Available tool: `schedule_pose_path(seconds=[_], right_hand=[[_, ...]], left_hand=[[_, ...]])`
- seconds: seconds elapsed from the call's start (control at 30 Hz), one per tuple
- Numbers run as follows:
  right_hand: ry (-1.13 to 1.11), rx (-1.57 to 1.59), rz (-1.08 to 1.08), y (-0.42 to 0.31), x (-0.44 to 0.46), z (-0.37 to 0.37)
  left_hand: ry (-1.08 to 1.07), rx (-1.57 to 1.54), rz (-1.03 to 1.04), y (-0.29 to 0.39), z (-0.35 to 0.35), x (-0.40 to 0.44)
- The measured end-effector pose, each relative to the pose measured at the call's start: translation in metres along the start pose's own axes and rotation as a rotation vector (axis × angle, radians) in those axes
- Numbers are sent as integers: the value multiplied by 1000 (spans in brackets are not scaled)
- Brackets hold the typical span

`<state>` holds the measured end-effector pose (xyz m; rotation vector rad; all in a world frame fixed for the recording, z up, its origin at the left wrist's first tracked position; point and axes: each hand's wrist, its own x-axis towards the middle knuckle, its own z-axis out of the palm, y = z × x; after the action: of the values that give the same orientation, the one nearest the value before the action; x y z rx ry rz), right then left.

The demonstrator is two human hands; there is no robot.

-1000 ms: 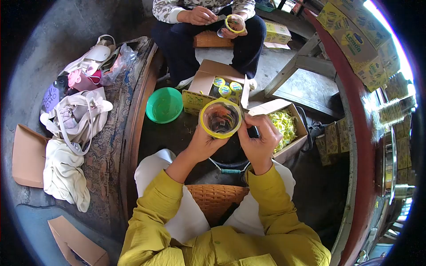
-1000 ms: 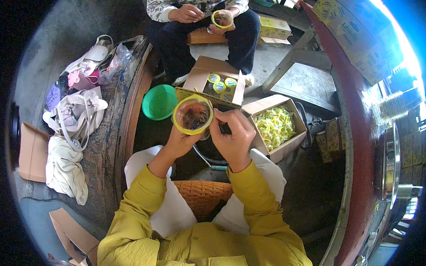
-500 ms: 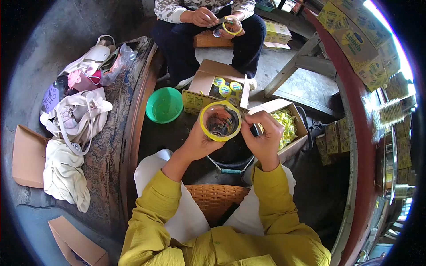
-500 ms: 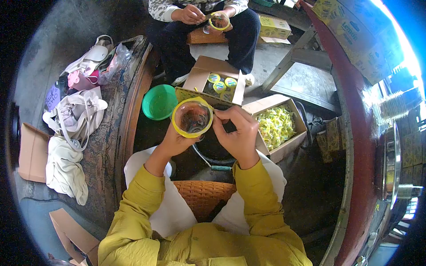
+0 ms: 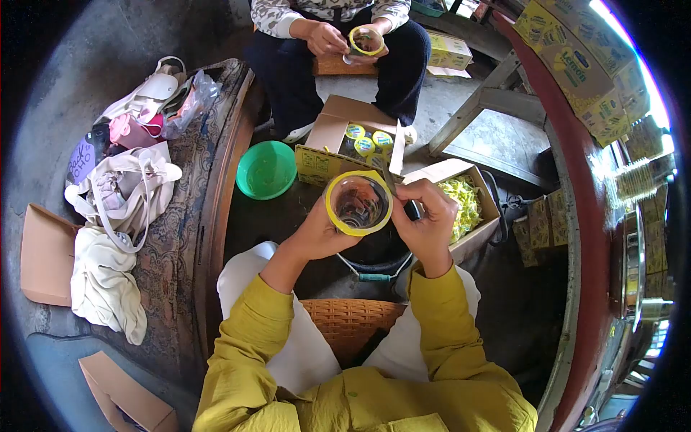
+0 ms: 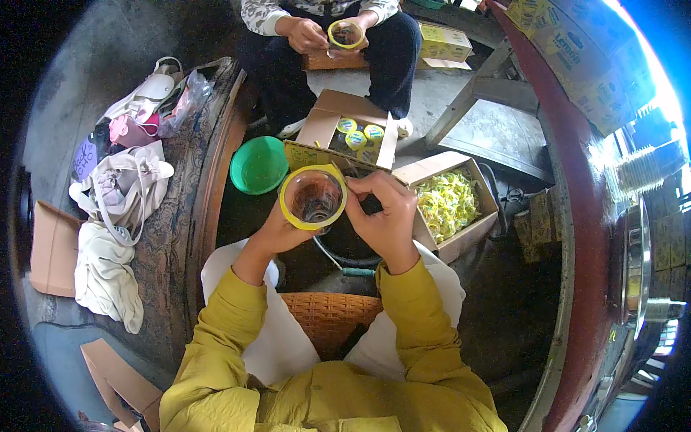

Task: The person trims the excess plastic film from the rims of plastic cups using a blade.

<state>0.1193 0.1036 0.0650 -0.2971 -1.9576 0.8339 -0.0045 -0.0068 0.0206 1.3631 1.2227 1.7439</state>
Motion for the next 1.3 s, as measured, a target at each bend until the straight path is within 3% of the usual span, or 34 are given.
schedule_pose_path(seconds=[0.17,0.27,0.37,0.77,1.3], right_hand=[[2,10,-10,-1,0,1],[20,40,14,1,-2,4],[47,12,14,-1,-3,7],[136,-115,-69,-4,-9,14],[161,-99,-29,-7,-10,16]], left_hand=[[-5,-112,-25,1,0,-1],[19,-3,74,-1,2,-2],[167,-87,20,-2,7,0],[262,32,62,-7,0,4],[203,91,67,-8,2,2]])
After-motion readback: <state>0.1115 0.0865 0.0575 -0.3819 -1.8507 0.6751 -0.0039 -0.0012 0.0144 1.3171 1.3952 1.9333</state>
